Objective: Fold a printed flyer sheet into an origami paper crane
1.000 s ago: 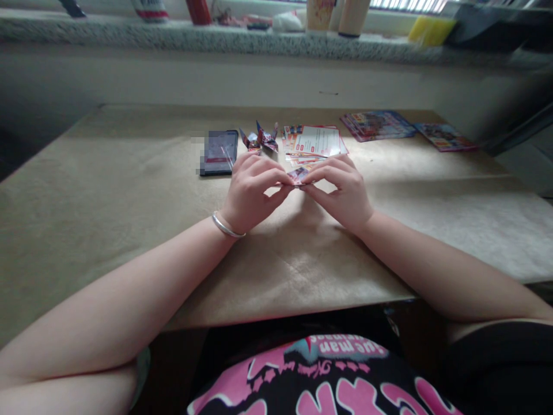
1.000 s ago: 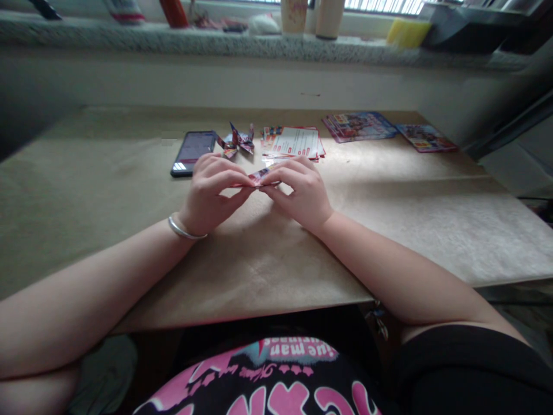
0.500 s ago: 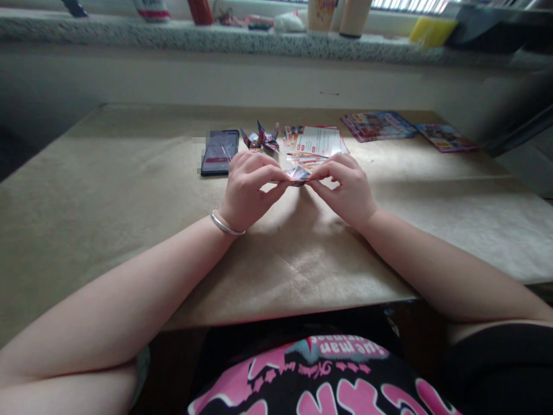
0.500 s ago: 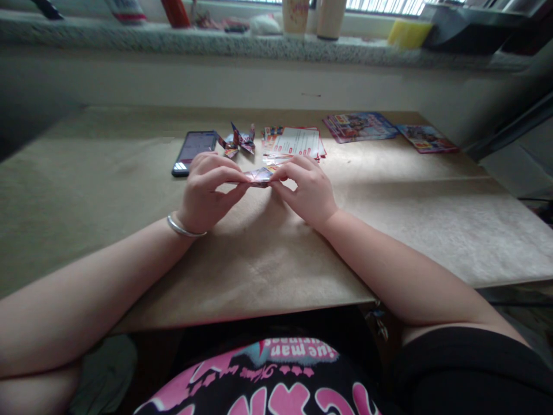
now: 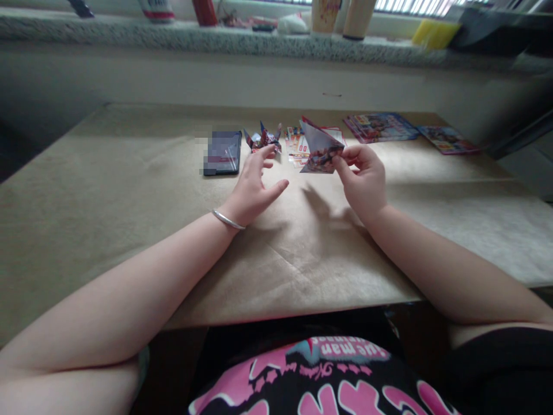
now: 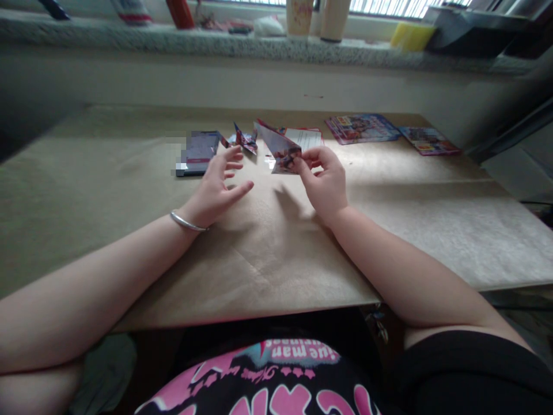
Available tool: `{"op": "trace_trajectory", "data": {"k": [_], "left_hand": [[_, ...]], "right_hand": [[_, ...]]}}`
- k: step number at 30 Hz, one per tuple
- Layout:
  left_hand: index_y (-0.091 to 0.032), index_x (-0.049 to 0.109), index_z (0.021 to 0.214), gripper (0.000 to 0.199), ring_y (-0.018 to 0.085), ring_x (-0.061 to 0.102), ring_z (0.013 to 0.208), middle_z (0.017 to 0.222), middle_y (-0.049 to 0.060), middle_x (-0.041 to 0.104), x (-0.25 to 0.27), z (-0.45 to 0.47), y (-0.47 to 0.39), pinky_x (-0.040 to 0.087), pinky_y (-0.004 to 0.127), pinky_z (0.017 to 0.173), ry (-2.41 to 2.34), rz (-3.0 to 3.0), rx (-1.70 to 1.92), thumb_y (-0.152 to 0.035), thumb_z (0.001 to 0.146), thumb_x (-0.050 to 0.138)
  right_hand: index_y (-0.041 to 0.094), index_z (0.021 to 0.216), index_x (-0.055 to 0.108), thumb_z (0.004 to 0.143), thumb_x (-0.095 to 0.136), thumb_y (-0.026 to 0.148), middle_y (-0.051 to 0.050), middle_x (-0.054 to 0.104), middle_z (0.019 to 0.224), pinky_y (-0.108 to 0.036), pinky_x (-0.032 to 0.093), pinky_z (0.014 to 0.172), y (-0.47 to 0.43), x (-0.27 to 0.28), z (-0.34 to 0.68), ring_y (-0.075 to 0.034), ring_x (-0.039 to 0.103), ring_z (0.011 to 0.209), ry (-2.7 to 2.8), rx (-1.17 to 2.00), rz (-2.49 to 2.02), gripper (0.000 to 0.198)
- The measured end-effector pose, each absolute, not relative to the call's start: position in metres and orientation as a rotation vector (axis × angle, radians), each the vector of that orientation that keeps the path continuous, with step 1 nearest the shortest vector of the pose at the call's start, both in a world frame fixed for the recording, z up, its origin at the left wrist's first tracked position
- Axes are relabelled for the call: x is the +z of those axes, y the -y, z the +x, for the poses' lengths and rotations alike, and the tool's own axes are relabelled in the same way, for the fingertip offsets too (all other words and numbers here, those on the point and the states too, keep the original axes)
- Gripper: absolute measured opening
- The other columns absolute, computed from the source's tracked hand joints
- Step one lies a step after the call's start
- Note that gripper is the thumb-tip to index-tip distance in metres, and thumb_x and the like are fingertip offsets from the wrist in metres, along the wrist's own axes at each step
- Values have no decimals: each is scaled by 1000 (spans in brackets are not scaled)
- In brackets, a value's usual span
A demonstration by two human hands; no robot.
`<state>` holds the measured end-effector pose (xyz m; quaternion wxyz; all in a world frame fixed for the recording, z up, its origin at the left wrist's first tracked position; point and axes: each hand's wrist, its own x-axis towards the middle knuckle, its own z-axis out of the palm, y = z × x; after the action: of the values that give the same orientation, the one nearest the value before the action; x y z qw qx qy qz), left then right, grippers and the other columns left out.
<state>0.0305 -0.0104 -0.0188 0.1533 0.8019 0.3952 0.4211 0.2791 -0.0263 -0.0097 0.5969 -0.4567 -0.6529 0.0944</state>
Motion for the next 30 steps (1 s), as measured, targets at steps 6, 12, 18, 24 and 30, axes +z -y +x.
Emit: {"op": "trace_trajectory", "data": {"k": [6,12,18,24,30], "left_hand": [[-21,40,142,70,26,58,124,138,16,57,-17,35,13,53,43,97,-1086,2209,1013,-41,82,68],[-17,46,129,59,25,68,112,122,16,67,-23,38,8,56,43,96,-972,1933,1007,-41,81,70],[-24,36,136,63,22,71,103,119,13,68,-25,33,1,60,36,83,-874,1928,1114,-51,88,65],[-27,35,143,68,20,72,91,114,10,69,-18,40,10,61,32,73,-802,1827,1092,-46,87,69],[-15,57,110,37,18,71,90,105,8,70,-11,50,18,61,32,82,-791,1618,1144,-27,80,73]], "right_hand": [[27,97,53,93,51,63,0,57,83,-23,45,52,19,-14,282,-13,60,73,1603,420,-1042,37],[23,87,53,81,67,54,1,62,76,-20,44,48,25,-13,268,-13,62,72,1513,962,-1104,35],[20,94,64,78,70,47,-4,70,81,-22,44,49,29,-11,265,-16,64,76,1523,1135,-1121,32],[18,93,67,75,73,43,-4,72,85,-28,49,63,28,-16,264,-17,63,76,1649,1124,-1105,31],[18,91,66,77,71,47,-3,70,82,-32,50,71,28,-17,262,-17,61,74,1632,1070,-1123,32]]}}
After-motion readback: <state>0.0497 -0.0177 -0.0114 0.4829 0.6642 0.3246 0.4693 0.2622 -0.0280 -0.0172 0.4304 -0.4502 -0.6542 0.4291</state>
